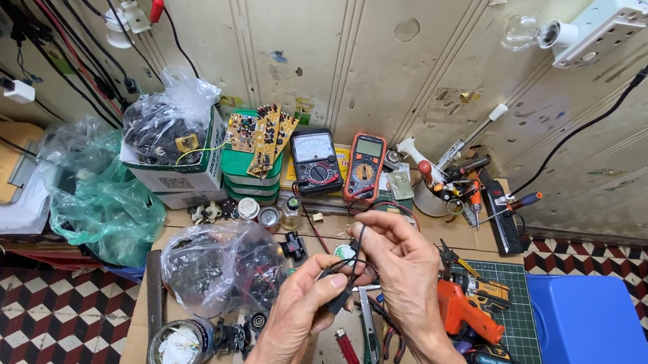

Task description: Repairing or modifying a small electronic component by stripping and connecting wires using cutters.

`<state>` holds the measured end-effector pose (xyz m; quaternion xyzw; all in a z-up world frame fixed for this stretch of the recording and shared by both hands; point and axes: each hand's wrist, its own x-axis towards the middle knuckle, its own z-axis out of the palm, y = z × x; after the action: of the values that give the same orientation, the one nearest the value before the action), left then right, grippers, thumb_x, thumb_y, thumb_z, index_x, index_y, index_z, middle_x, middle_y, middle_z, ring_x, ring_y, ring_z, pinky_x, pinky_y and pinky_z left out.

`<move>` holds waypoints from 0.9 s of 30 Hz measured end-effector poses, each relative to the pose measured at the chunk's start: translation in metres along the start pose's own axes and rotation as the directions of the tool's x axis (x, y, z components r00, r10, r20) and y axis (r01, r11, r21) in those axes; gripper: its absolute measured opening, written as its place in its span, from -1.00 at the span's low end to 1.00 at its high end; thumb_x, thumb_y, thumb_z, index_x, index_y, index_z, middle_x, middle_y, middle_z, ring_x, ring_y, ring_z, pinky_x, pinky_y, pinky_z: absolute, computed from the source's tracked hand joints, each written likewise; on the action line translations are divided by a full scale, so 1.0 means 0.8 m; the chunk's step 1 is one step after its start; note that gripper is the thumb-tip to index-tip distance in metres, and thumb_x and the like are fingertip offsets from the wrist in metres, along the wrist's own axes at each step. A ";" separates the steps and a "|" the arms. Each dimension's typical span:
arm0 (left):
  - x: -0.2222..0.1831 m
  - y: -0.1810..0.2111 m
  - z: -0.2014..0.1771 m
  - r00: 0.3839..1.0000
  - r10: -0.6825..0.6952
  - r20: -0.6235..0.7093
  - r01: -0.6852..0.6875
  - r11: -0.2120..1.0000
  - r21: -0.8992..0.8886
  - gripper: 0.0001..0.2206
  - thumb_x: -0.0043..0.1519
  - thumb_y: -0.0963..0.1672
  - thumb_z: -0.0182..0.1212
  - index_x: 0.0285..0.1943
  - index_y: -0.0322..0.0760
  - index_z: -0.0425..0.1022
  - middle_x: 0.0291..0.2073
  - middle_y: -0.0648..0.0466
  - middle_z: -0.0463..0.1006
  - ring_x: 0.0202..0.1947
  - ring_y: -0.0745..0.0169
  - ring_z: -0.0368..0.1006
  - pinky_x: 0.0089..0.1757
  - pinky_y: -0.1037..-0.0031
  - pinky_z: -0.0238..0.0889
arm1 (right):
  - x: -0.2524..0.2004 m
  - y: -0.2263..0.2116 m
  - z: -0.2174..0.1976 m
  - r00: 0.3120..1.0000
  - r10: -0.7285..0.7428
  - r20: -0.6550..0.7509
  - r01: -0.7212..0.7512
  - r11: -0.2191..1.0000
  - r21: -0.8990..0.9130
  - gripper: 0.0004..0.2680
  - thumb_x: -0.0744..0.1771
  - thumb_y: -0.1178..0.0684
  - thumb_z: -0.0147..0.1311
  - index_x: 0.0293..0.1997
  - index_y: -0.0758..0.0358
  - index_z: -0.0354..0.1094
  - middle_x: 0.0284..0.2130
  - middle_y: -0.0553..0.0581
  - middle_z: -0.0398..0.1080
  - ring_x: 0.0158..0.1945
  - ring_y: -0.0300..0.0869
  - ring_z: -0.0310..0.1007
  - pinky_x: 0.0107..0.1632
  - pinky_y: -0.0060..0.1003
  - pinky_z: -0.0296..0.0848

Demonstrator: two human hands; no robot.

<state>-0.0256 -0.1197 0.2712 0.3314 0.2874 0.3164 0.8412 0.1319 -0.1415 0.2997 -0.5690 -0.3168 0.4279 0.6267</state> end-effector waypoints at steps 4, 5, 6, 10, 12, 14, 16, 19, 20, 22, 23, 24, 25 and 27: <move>-0.013 -0.014 0.001 0.998 -0.057 -0.013 0.057 0.997 0.055 -0.72 0.23 -0.09 0.20 0.04 -0.34 0.46 -0.16 0.04 0.66 -0.45 0.61 0.29 -0.52 0.76 -0.03 | 0.010 -0.014 -0.014 0.988 -0.029 -0.149 0.030 1.000 0.000 -0.87 0.35 0.17 0.12 -0.11 0.45 0.46 -0.42 0.13 0.53 -0.65 -0.36 0.31 -0.63 -0.48 0.31; -0.013 -0.018 -0.002 0.996 -0.082 -0.026 0.084 0.995 0.054 -0.73 0.22 -0.09 0.19 0.02 -0.34 0.46 -0.16 0.02 0.68 -0.45 0.60 0.30 -0.51 0.75 -0.02 | 0.015 -0.019 -0.023 0.981 -0.094 -0.170 0.099 0.995 0.024 -0.87 0.37 0.15 0.11 -0.10 0.45 0.45 -0.42 0.15 0.51 -0.66 -0.37 0.26 -0.64 -0.50 0.20; -0.015 -0.022 -0.004 0.993 -0.111 -0.039 0.113 0.992 0.051 -0.74 0.22 -0.09 0.18 0.00 -0.34 0.45 -0.17 0.00 0.69 -0.45 0.60 0.30 -0.50 0.74 -0.01 | 0.018 -0.023 -0.033 0.969 -0.154 -0.194 0.165 0.985 0.044 -0.87 0.40 0.13 0.10 -0.09 0.45 0.43 -0.42 0.16 0.50 -0.66 -0.39 0.20 -0.64 -0.52 0.10; -0.016 -0.022 -0.011 0.999 -0.018 -0.043 0.017 1.000 -0.023 -0.77 0.23 -0.10 0.15 -0.03 -0.35 0.44 -0.18 -0.01 0.67 -0.43 0.54 0.33 -0.48 0.67 0.04 | 0.001 -0.034 -0.041 0.954 -0.232 -0.188 0.237 0.971 0.009 -0.86 0.41 0.12 0.08 -0.10 0.45 0.40 -0.35 0.15 0.53 -0.52 -0.36 0.32 -0.50 -0.52 0.18; -0.020 -0.014 -0.005 0.993 0.075 -0.095 -0.076 0.997 -0.017 -0.79 0.24 -0.13 0.16 -0.01 -0.34 0.44 -0.17 0.02 0.63 -0.35 0.51 0.34 -0.33 0.63 0.15 | -0.014 -0.030 -0.042 0.945 -0.207 -0.253 0.203 0.978 -0.043 -0.82 0.41 0.06 0.03 -0.09 0.42 0.44 -0.33 0.19 0.53 -0.45 -0.32 0.40 -0.40 -0.48 0.28; -0.016 -0.015 -0.010 0.989 0.094 -0.113 -0.093 0.996 0.014 -0.79 0.23 -0.14 0.18 -0.01 -0.33 0.44 -0.17 0.04 0.63 -0.29 0.49 0.37 -0.24 0.60 0.21 | -0.027 -0.009 -0.045 0.972 -0.141 -0.185 0.142 0.990 -0.012 -0.79 0.41 0.03 0.01 -0.10 0.43 0.45 -0.32 0.20 0.54 -0.41 -0.29 0.42 -0.34 -0.43 0.33; -0.014 -0.017 -0.015 0.986 0.107 -0.127 -0.102 0.994 0.046 -0.79 0.22 -0.16 0.20 0.00 -0.32 0.43 -0.16 0.06 0.62 -0.23 0.46 0.40 -0.15 0.57 0.27 | -0.037 0.008 -0.045 0.990 -0.073 -0.122 0.075 0.997 0.015 -0.77 0.41 0.00 -0.01 -0.11 0.43 0.46 -0.31 0.21 0.55 -0.38 -0.25 0.44 -0.28 -0.39 0.39; -0.015 -0.018 -0.016 0.985 0.143 -0.094 -0.128 0.980 0.155 -0.78 0.23 -0.17 0.23 0.03 -0.32 0.43 -0.16 0.07 0.59 -0.15 0.42 0.43 -0.07 0.51 0.30 | -0.045 0.018 -0.031 0.990 0.140 0.027 -0.132 0.974 -0.184 -0.68 0.42 -0.04 -0.08 0.02 0.42 0.56 -0.33 0.24 0.54 -0.26 -0.20 0.43 -0.10 -0.33 0.39; -0.015 -0.015 -0.013 0.982 0.170 -0.087 -0.153 0.972 0.181 -0.77 0.22 -0.18 0.22 0.04 -0.33 0.43 -0.14 0.07 0.59 -0.12 0.42 0.43 -0.04 0.52 0.30 | -0.047 0.014 -0.022 0.973 0.218 0.072 -0.207 0.968 -0.141 -0.70 0.34 0.00 0.01 0.12 0.34 0.46 -0.21 0.14 0.53 -0.12 -0.23 0.46 0.01 -0.33 0.40; -0.013 -0.011 -0.009 0.978 0.195 -0.078 -0.175 0.962 0.207 -0.76 0.22 -0.18 0.22 0.05 -0.34 0.43 -0.11 0.08 0.58 -0.08 0.42 0.44 -0.01 0.53 0.30 | -0.049 0.012 -0.015 0.948 0.296 0.117 -0.285 0.953 -0.101 -0.63 0.27 0.05 0.10 0.22 0.25 0.36 -0.09 0.03 0.52 0.02 -0.26 0.50 0.13 -0.32 0.41; -0.011 -0.010 -0.009 0.975 0.208 -0.081 -0.187 0.959 0.212 -0.76 0.22 -0.18 0.19 0.06 -0.35 0.43 -0.10 0.09 0.58 -0.09 0.42 0.44 -0.02 0.52 0.30 | -0.049 0.015 -0.016 0.947 0.296 0.121 -0.283 0.952 -0.116 -0.62 0.27 0.06 0.12 0.23 0.28 0.37 -0.11 0.09 0.51 0.03 -0.23 0.49 0.15 -0.30 0.38; -0.011 -0.009 -0.010 0.971 0.223 -0.090 -0.199 0.956 0.216 -0.75 0.22 -0.18 0.16 0.06 -0.35 0.43 -0.09 0.10 0.57 -0.09 0.42 0.44 -0.03 0.52 0.31 | -0.050 0.019 -0.017 0.945 0.301 0.130 -0.284 0.950 -0.132 -0.62 0.28 0.07 0.14 0.24 0.32 0.38 -0.12 0.15 0.50 0.03 -0.20 0.48 0.17 -0.27 0.36; -0.008 -0.012 -0.014 0.970 0.222 -0.096 -0.197 0.957 0.215 -0.75 0.22 -0.18 0.16 0.06 -0.35 0.43 -0.09 0.10 0.57 -0.09 0.42 0.44 -0.03 0.52 0.31 | -0.050 0.016 -0.015 0.943 0.306 0.134 -0.289 0.948 -0.133 -0.62 0.28 0.07 0.14 0.24 0.32 0.38 -0.12 0.15 0.50 0.03 -0.20 0.48 0.17 -0.27 0.36; -0.004 -0.019 -0.023 0.974 0.193 -0.115 -0.177 0.974 0.140 -0.75 0.26 -0.16 0.09 0.08 -0.36 0.43 -0.13 0.06 0.53 -0.16 0.36 0.40 -0.11 0.45 0.31 | -0.050 0.010 -0.012 0.943 0.296 0.155 -0.284 0.954 -0.091 -0.62 0.27 0.06 0.13 0.24 0.31 0.39 -0.15 0.16 0.49 0.02 -0.18 0.49 0.16 -0.28 0.41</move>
<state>-0.0351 -0.1241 0.2495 0.3894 0.3285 0.3948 0.7646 0.1215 -0.1813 0.2941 -0.5925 -0.2951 0.5507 0.5086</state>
